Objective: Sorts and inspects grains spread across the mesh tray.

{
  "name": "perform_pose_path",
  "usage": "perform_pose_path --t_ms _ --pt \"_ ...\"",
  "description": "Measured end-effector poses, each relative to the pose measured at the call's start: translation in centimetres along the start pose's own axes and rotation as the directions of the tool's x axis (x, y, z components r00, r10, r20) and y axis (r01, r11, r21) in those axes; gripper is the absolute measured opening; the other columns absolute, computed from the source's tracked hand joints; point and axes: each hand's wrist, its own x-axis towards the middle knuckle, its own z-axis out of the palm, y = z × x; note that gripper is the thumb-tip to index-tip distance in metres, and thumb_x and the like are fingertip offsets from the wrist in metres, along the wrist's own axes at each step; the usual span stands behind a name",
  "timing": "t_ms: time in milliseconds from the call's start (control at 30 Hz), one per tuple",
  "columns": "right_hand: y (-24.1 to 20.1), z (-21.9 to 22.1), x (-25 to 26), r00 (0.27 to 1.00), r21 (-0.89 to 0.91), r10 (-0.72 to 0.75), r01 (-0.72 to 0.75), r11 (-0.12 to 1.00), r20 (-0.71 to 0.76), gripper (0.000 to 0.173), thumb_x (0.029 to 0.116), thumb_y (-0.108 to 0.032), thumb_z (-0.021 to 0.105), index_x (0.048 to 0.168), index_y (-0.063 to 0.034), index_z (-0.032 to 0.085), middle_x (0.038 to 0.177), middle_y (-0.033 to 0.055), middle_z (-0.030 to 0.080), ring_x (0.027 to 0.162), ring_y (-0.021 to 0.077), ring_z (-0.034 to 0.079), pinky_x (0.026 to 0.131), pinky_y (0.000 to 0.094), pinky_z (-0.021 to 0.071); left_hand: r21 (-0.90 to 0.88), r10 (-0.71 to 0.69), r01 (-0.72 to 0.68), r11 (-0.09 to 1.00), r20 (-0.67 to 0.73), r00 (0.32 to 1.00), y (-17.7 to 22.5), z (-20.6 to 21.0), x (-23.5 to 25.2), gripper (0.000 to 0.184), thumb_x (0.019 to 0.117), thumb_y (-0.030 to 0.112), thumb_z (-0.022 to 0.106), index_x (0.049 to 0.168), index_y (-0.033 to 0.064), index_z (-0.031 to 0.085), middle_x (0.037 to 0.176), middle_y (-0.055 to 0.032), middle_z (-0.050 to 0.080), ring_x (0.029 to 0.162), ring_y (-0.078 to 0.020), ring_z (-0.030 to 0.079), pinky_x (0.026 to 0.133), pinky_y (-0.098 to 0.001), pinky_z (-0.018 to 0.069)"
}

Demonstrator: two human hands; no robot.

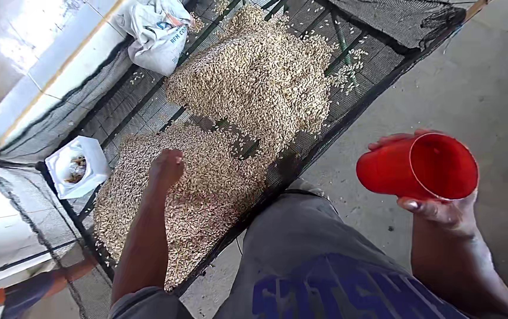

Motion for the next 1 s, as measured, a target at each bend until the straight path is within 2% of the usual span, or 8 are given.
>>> perform_pose_path --t_ms 167,367,433,533,633,767,867,1000 --pt "0.1 0.1 0.2 0.999 -0.032 -0.047 0.046 0.998 -0.027 0.09 0.08 -0.05 0.082 0.152 -0.0173 0.039 0.139 0.0072 0.062 0.128 0.0276 0.061 0.108 0.0469 0.0523 -0.216 -0.212 0.143 0.966 -0.339 0.917 -3.2 -6.4 -3.6 0.053 0.1078 0.043 0.049 0.129 -0.0046 0.061 0.114 -0.0378 0.065 0.109 -0.0593 0.061 0.092 -0.0802 0.0422" --pt "-0.4 0.8 1.2 0.995 -0.016 -0.087 0.086 0.996 -0.04 0.093 0.0784 -0.05 0.084 0.151 -0.0122 0.039 0.14 0.0106 0.06 0.128 0.0305 0.06 0.107 0.0489 0.0525 -0.411 -0.402 0.233 0.882 -0.394 0.827 -5.2 -7.5 -3.8 0.073 0.1097 0.057 0.019 0.125 -0.0025 0.059 0.105 -0.0302 0.065 0.087 -0.0441 0.066 0.078 -0.0664 0.0514" --pt "-0.6 0.9 1.2 0.996 -0.009 -0.082 0.081 0.997 -0.033 0.093 0.0782 -0.049 0.084 0.151 -0.0121 0.039 0.141 0.011 0.06 0.129 0.0311 0.06 0.108 0.0492 0.0522 -0.348 -0.348 0.223 0.911 -0.353 0.869 -5.5 -7.0 -3.7 0.065 0.1115 0.048 0.027 0.126 -0.0067 0.059 0.112 -0.0349 0.064 0.102 -0.0517 0.065 0.089 -0.0731 0.0471" --pt "-0.8 0.6 0.9 0.997 -0.009 -0.071 0.071 0.997 -0.027 0.093 0.0782 -0.049 0.084 0.151 -0.0133 0.039 0.14 0.0097 0.06 0.127 0.0296 0.06 0.107 0.0476 0.0529 -0.218 -0.24 0.19 0.957 -0.235 0.942 -5.2 -5.7 -3.2 0.036 0.1073 0.025 0.053 0.124 -0.0037 0.064 0.116 -0.0346 0.064 0.108 -0.055 0.062 0.092 -0.0767 0.0441" --pt "-0.9 0.2 0.5 0.997 -0.023 -0.064 0.063 0.998 -0.035 0.093 0.0784 -0.049 0.084 0.151 -0.0135 0.038 0.141 0.0096 0.06 0.128 0.0296 0.06 0.108 0.0479 0.0524 -0.197 -0.207 0.175 0.965 -0.157 0.966 -3.7 -3.7 -1.9 0.038 0.1031 0.028 0.063 0.129 -0.0001 0.066 0.128 -0.0346 0.062 0.122 -0.0571 0.055 0.101 -0.0789 0.038" --pt "-0.9 -0.1 -0.7 0.994 -0.041 -0.061 0.058 0.998 -0.09 0.091 0.0782 -0.048 0.084 0.151 -0.0161 0.041 0.139 0.0063 0.061 0.127 0.0265 0.06 0.106 0.0466 0.0531 -0.135 -0.102 0.074 0.988 -0.209 0.973 1.3 -0.4 -0.1 0.033 0.1055 0.026 0.058 0.118 -0.0021 0.071 0.122 -0.0319 0.066 0.12 -0.0542 0.058 0.103 -0.0754 0.0387" --pt "-1.1 -0.1 -1.1 0.994 -0.049 -0.059 0.055 0.997 -0.088 0.091 0.0784 -0.047 0.084 0.151 -0.0159 0.04 0.14 0.007 0.061 0.128 0.0274 0.06 0.107 0.047 0.0526 -0.047 0.004 -0.012 0.999 -0.168 0.986 6.0 3.3 1.6 0.031 0.0994 0.027 0.067 0.108 -0.0021 0.075 0.115 -0.03 0.068 0.12 -0.0543 0.057 0.101 -0.0778 0.0354" --pt "-2.0 -0.1 -1.8 0.996 -0.063 -0.026 0.021 0.998 -0.088 0.095 0.0771 -0.047 0.085 0.152 -0.013 0.037 0.141 0.0104 0.059 0.129 0.0312 0.059 0.109 0.0494 0.0514 -0.05 0.145 -0.145 0.988 -0.001 0.989 10.6 9.4 5.3 0.028 0.1024 0.019 0.059 0.124 0.0075 0.073 0.125 -0.0226 0.067 0.123 -0.0447 0.059 0.103 -0.0675 0.0427"
